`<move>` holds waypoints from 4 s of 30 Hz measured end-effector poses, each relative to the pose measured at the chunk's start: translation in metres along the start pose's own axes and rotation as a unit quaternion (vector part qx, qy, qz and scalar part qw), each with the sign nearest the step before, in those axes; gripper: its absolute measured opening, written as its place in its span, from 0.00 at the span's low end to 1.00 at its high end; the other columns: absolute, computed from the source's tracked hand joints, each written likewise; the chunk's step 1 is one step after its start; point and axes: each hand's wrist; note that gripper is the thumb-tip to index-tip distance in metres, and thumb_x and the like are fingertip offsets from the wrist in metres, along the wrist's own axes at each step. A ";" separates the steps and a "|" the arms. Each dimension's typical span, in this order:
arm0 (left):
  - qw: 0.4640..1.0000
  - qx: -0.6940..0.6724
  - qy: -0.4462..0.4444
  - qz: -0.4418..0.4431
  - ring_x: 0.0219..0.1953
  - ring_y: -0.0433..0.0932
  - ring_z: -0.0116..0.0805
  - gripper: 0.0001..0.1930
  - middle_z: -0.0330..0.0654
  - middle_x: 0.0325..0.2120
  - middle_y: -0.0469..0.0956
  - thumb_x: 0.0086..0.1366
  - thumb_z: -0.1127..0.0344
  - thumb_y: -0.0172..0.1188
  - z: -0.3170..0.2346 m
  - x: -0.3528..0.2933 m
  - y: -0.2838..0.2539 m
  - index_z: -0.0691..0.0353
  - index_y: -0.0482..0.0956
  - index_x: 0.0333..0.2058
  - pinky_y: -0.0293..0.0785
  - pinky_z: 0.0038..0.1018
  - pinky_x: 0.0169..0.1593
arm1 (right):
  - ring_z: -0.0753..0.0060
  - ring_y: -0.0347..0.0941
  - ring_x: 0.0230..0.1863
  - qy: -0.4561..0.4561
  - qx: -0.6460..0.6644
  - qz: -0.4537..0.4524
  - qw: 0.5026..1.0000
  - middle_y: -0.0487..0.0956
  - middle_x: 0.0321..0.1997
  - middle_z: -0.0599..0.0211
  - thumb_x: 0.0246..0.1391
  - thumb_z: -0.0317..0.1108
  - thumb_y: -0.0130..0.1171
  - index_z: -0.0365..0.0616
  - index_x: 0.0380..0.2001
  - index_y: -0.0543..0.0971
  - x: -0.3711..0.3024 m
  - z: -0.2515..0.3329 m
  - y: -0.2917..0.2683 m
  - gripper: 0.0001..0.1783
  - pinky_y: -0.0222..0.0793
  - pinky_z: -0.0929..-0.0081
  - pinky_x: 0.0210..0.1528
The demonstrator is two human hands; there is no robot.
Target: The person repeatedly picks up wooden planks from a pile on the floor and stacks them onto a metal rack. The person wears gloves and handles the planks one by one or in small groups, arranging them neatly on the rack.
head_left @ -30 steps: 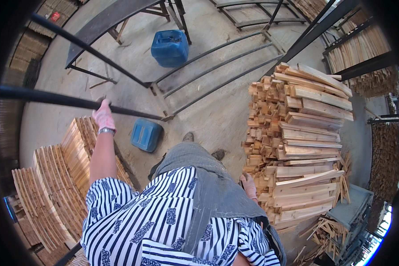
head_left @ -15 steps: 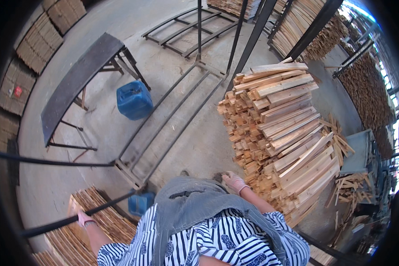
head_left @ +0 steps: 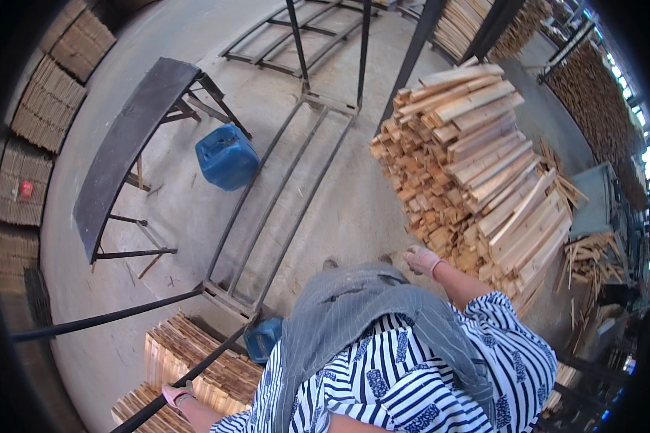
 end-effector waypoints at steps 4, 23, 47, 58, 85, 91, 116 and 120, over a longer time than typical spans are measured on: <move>0.992 -0.116 -0.025 -0.032 0.48 0.77 0.38 0.34 0.45 0.54 0.72 0.57 0.63 0.71 -0.001 -0.025 0.008 0.61 0.67 0.61 0.81 0.39 0.47 | 0.57 0.79 0.47 0.003 0.044 0.038 0.998 0.82 0.49 0.52 0.62 0.52 0.54 0.36 0.59 0.72 0.018 0.029 0.002 0.33 0.75 0.64 0.48; 0.936 -0.316 0.052 -0.146 0.38 0.75 0.36 0.15 0.42 0.36 0.78 0.59 0.61 0.66 -0.016 -0.083 0.014 0.60 0.78 0.43 0.72 0.37 0.47 | 0.66 0.77 0.32 -0.197 -0.168 0.040 0.965 0.81 0.34 0.60 0.61 0.46 0.52 0.42 0.47 0.79 0.083 -0.057 0.004 0.21 0.73 0.71 0.37; 0.882 -0.468 0.034 -0.048 0.28 0.70 0.23 0.15 0.30 0.26 0.77 0.53 0.59 0.76 -0.168 -0.224 0.072 0.56 0.83 0.35 0.69 0.27 0.36 | 0.63 0.78 0.36 -0.124 0.064 0.120 0.983 0.80 0.41 0.56 0.67 0.42 0.53 0.43 0.61 0.68 0.041 0.140 0.046 0.24 0.77 0.68 0.39; 0.873 -0.474 0.112 -0.027 0.30 0.71 0.22 0.13 0.28 0.26 0.76 0.55 0.58 0.76 -0.167 -0.281 0.112 0.55 0.82 0.33 0.68 0.25 0.37 | 0.47 0.72 0.62 -0.321 -0.366 0.157 0.859 0.76 0.59 0.41 0.62 0.53 0.53 0.38 0.62 0.70 0.065 0.158 0.065 0.34 0.66 0.60 0.64; 0.971 -0.074 -0.203 0.099 0.39 0.81 0.45 0.06 0.48 0.33 0.81 0.55 0.76 0.56 0.334 -0.389 0.128 0.61 0.80 0.29 0.79 0.35 0.39 | 0.81 0.73 0.32 -0.587 -0.008 0.372 0.719 0.77 0.32 0.73 0.54 0.25 0.63 0.40 0.52 0.75 -0.146 0.410 0.397 0.21 0.72 0.79 0.41; 0.857 -0.465 -0.223 0.017 0.32 0.77 0.31 0.22 0.42 0.34 0.80 0.65 0.58 0.58 0.228 -0.363 0.188 0.59 0.75 0.55 0.72 0.27 0.34 | 0.78 0.74 0.31 -0.656 -0.041 0.359 0.663 0.77 0.31 0.69 0.54 0.19 0.58 0.40 0.51 0.73 -0.137 0.412 0.406 0.19 0.74 0.76 0.38; 0.809 -0.476 -0.343 0.014 0.48 0.81 0.38 0.28 0.47 0.49 0.81 0.65 0.52 0.61 0.129 -0.465 0.256 0.62 0.74 0.58 0.76 0.32 0.50 | 0.76 0.73 0.36 -0.548 -0.034 0.479 0.686 0.75 0.37 0.69 0.55 0.20 0.61 0.39 0.55 0.74 -0.162 0.420 0.385 0.23 0.74 0.76 0.43; 0.758 -0.513 -0.403 0.000 0.46 0.81 0.37 0.25 0.47 0.47 0.82 0.63 0.54 0.61 0.134 -0.482 0.243 0.62 0.77 0.56 0.77 0.31 0.48 | 0.81 0.72 0.37 -0.547 -0.023 0.470 0.692 0.76 0.39 0.69 0.53 0.20 0.63 0.38 0.51 0.76 -0.158 0.421 0.388 0.20 0.73 0.80 0.44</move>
Point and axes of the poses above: each hand's wrist, its own x-axis towards the middle knuckle, its own y-axis out of the palm, z = x × y
